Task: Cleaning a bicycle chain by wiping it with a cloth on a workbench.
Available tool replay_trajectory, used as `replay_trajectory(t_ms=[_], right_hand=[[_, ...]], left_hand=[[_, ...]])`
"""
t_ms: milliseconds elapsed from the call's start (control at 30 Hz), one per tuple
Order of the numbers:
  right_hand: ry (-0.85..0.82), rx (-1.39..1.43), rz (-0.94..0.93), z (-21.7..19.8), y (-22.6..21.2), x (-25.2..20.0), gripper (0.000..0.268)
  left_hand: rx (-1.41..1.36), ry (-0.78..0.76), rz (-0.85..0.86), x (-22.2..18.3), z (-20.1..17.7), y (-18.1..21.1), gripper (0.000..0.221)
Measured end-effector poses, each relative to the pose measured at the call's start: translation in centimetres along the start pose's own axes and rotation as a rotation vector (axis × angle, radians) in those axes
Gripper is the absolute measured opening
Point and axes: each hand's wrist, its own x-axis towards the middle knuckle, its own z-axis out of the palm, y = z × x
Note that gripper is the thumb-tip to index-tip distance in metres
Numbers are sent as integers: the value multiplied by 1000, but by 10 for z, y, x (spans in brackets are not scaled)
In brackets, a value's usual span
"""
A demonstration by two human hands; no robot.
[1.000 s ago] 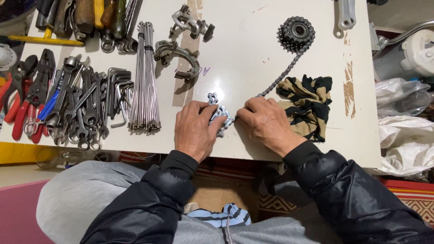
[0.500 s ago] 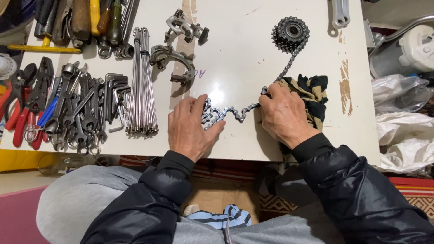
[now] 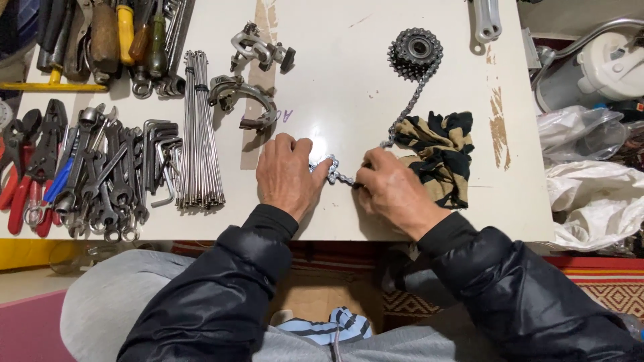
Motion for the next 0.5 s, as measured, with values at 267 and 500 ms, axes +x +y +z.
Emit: replay_trajectory(t_ms=[267,500], right_hand=[[137,73,-47,-4,-32,8,5],[130,383,-50,-25,-58,18,13]], left_hand=[[-29,-47,-86,21,5,4,34],[62,33,-58,23,18,2,34]])
